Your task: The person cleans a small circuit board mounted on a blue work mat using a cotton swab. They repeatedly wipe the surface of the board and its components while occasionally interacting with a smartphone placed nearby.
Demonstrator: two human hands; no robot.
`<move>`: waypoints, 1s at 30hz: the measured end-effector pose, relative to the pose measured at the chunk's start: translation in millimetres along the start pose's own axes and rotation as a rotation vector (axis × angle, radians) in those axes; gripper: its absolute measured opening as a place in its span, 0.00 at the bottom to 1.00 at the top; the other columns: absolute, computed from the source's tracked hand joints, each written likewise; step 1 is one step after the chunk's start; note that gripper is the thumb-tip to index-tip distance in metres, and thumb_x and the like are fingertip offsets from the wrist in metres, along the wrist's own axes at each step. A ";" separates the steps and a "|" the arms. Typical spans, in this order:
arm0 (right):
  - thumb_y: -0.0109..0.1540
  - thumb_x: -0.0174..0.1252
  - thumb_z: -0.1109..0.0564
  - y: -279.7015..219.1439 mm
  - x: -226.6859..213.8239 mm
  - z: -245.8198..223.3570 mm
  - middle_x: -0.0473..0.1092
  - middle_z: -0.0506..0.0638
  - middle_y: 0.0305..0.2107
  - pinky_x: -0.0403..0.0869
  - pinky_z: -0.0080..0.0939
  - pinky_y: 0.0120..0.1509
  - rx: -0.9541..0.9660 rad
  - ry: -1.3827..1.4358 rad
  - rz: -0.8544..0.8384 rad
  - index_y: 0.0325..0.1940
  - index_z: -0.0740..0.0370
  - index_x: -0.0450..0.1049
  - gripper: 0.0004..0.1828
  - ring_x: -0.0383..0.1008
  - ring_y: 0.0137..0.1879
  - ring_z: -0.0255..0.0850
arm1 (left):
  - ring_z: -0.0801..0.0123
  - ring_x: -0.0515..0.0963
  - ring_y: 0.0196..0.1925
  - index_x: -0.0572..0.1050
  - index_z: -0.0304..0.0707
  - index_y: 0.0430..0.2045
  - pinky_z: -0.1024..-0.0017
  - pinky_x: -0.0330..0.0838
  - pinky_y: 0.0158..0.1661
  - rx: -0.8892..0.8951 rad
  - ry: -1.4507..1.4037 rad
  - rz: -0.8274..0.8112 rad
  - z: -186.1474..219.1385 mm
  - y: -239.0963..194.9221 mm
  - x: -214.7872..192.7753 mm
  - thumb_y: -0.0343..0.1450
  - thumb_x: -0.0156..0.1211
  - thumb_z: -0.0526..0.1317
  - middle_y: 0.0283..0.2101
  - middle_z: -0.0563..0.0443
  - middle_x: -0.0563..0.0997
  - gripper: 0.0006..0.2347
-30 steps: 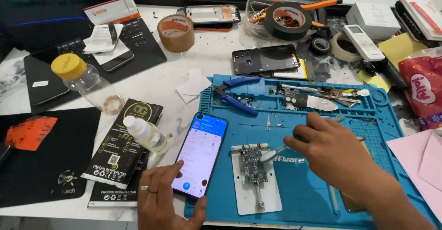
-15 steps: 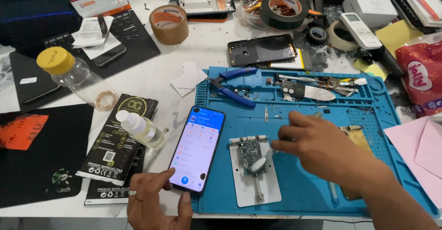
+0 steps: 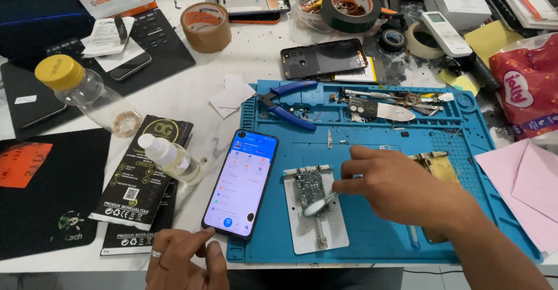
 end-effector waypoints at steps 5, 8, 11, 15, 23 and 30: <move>0.53 0.54 0.71 -2.2 -4.6 15.1 0.75 0.48 0.36 0.69 0.51 0.27 0.180 -0.182 0.055 0.54 0.53 0.76 0.27 0.63 0.39 0.47 | 0.64 0.70 0.29 0.77 0.37 0.30 0.72 0.68 0.29 0.023 -0.022 0.023 0.6 -0.2 0.5 0.66 0.60 0.33 0.23 0.52 0.75 0.03; 0.51 0.55 0.73 -2.9 -5.1 7.2 0.75 0.49 0.40 0.71 0.54 0.27 0.129 -0.061 -0.007 0.55 0.52 0.76 0.30 0.66 0.43 0.49 | 0.63 0.71 0.28 0.77 0.33 0.29 0.71 0.67 0.27 0.073 -0.020 0.103 4.2 5.3 3.5 0.66 0.57 0.33 0.24 0.50 0.75 0.04; 0.52 0.55 0.72 -0.6 -5.0 5.2 0.75 0.48 0.42 0.74 0.52 0.30 0.113 -0.023 -0.062 0.55 0.51 0.76 0.30 0.69 0.44 0.47 | 0.61 0.71 0.28 0.77 0.30 0.32 0.70 0.67 0.27 0.096 -0.063 0.133 3.8 10.4 1.6 0.65 0.55 0.33 0.24 0.47 0.76 0.07; 0.60 0.53 0.63 -12.4 12.3 40.6 0.71 0.41 0.49 0.80 0.56 0.40 0.355 -0.325 -0.119 0.64 0.41 0.67 0.29 0.67 0.50 0.47 | 0.59 0.74 0.26 0.76 0.23 0.32 0.75 0.72 0.21 0.137 -0.239 0.155 2.6 12.6 -3.7 0.62 0.50 0.32 0.26 0.38 0.76 0.11; 0.57 0.51 0.66 -11.4 35.1 39.7 0.69 0.39 0.51 0.78 0.59 0.44 0.270 -0.214 -0.201 0.63 0.37 0.66 0.33 0.64 0.55 0.47 | 0.67 0.74 0.29 0.77 0.30 0.38 0.70 0.71 0.32 0.160 -0.188 -0.028 9.6 20.0 -0.2 0.65 0.47 0.33 0.30 0.46 0.77 0.13; 0.56 0.50 0.72 -6.0 8.3 10.1 0.72 0.45 0.48 0.75 0.65 0.38 0.191 0.006 -0.156 0.59 0.42 0.73 0.33 0.67 0.50 0.50 | 0.61 0.68 0.59 0.65 0.32 0.59 0.62 0.64 0.56 0.168 -0.035 -0.163 13.5 26.2 13.6 0.63 0.51 0.39 0.52 0.41 0.82 0.27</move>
Point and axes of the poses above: each hand's wrist, its own y-axis towards the middle knuckle, its own x-axis out of the palm, z = x × y, the point moved 6 cm from there along y, towards the middle knuckle
